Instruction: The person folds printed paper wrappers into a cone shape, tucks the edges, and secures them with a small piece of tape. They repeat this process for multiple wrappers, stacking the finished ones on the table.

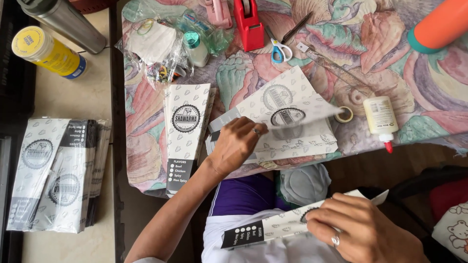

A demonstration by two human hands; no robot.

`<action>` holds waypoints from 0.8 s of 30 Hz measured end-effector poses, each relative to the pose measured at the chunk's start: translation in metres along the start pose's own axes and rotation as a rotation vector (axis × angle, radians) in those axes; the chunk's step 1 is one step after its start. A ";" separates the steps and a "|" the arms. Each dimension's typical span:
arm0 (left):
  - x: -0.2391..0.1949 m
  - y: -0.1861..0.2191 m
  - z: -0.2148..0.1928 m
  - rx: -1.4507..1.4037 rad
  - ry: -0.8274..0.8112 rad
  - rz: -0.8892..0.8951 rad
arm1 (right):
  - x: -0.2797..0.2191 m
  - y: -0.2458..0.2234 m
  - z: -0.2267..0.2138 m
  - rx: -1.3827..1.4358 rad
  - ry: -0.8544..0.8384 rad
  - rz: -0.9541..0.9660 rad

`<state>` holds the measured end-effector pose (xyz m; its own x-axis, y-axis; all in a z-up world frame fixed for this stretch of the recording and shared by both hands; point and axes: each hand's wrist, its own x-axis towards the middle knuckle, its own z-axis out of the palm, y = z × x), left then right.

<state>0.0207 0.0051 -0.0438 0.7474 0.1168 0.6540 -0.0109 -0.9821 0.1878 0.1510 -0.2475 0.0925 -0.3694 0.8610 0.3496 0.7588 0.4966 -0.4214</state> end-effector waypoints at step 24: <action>-0.002 0.053 -0.035 -0.648 -0.443 -0.549 | 0.033 0.063 0.027 -0.181 0.121 0.032</action>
<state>-0.0045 -0.0417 -0.0096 0.9396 0.3398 0.0420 0.1501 -0.5189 0.8416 0.1727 -0.1851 0.0549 -0.2845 0.8512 0.4410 0.8573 0.4318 -0.2804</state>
